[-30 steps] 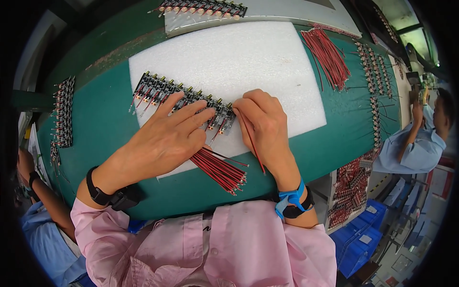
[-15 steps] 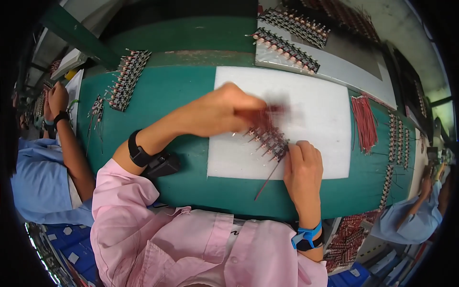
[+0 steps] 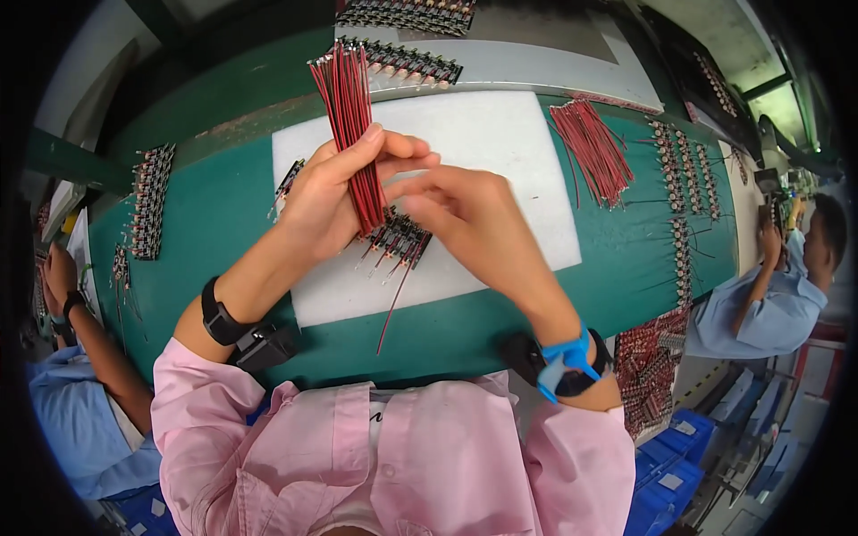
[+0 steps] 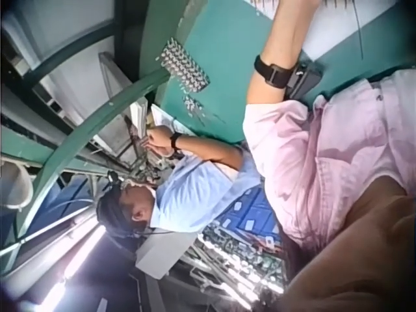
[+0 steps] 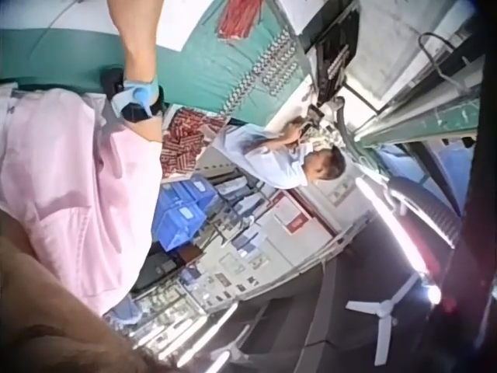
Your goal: The person picks up a bundle of red wires, inserts them one by one into a circuit board, and then moves the completed board to a stack before starting a new one.
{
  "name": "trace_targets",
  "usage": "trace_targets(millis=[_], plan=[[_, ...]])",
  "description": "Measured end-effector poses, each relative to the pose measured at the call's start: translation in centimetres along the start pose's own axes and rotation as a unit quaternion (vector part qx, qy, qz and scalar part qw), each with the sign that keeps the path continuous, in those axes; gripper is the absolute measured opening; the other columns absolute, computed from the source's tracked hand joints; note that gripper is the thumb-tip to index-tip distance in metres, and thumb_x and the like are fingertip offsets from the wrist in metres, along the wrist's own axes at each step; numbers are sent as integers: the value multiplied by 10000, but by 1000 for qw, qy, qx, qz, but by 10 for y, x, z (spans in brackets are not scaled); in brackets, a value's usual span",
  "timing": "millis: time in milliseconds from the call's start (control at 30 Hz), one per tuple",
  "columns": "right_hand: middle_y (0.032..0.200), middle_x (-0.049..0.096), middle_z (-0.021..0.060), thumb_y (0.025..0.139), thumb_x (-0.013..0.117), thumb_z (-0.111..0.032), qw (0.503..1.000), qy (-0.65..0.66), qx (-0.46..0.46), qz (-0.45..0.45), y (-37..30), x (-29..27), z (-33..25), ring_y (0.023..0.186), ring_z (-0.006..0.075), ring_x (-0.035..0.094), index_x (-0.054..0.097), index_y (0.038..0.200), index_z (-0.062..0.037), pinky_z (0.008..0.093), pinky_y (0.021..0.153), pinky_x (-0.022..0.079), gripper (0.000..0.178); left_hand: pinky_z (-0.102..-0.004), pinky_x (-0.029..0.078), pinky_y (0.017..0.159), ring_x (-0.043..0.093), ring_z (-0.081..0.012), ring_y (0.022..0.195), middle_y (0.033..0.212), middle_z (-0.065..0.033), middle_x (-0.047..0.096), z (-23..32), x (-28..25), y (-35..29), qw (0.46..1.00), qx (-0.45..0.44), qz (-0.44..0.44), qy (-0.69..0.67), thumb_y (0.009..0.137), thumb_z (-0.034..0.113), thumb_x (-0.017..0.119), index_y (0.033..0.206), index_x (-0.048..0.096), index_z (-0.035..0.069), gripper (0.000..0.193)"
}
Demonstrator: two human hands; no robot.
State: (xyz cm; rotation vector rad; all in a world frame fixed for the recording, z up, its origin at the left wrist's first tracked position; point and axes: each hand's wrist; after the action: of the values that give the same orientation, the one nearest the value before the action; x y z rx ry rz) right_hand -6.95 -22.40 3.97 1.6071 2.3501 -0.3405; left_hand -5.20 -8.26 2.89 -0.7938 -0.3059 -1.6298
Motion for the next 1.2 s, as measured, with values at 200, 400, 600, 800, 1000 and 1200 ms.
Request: trace_targets(millis=[200, 400, 600, 800, 1000, 1200], plan=[[607, 531, 13, 762, 527, -80, 1000, 10, -11, -12, 20, 4, 12, 516, 45, 471, 550, 722, 0, 168, 387, 316, 92, -317, 435, 768, 523, -180, 894, 1025, -138, 510, -5, -9, 7, 989, 3, -118, 91, 880, 269, 335, 961, 496, -26, 345], [559, 522, 39, 771, 514, -88, 992, 121, 45, -8, 21, -6, 11, 406, 44, 424, 542, 709, 9, 164, 339, 284, 118, -294, 433, 761, 520, -170, 897, 1064, -137, 499, -4, -13, 10, 991, 8, -91, 101, 879, 284, 337, 982, 493, -26, 362], [546, 521, 58, 767, 515, -80, 973, 208, 93, -48, 21, -11, 15, 363, 59, 405, 528, 724, 7, 164, 327, 281, 99, -269, 436, 549, 490, -113, 587, 711, -66, 545, -1, -24, 10, 990, 33, -20, 132, 857, 282, 405, 897, 528, -34, 342], [579, 529, 72, 763, 523, -77, 937, 333, 102, 23, 20, -6, 17, 370, 84, 417, 509, 723, 4, 187, 368, 325, 92, -224, 345, 473, 391, -57, 511, 588, 8, 459, 13, -19, 0, 912, 52, -25, 407, 806, 218, 487, 765, 530, -18, 243], [622, 536, 58, 760, 538, -87, 966, 250, 64, 27, 22, -2, 21, 433, 77, 430, 517, 719, -2, 193, 422, 342, 97, -204, 286, 435, 353, -39, 500, 568, 22, 445, 6, -23, 0, 899, 57, -90, 424, 766, 158, 529, 755, 534, -17, 175], [629, 524, 34, 743, 559, -84, 986, 155, 53, 22, 17, -1, 22, 488, 71, 421, 541, 733, 11, 189, 453, 332, 97, -241, 303, 416, 365, -71, 455, 495, -23, 422, 13, -21, -4, 863, 52, -111, 491, 753, 126, 522, 746, 538, -42, 169]])
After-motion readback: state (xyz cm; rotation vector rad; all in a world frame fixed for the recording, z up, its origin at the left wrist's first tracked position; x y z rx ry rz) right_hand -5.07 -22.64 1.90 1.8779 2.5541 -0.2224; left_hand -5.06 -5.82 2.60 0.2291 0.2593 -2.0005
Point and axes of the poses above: each hand's wrist, its own y-axis towards the middle knuckle, its own x-axis out of the palm, z = x × y
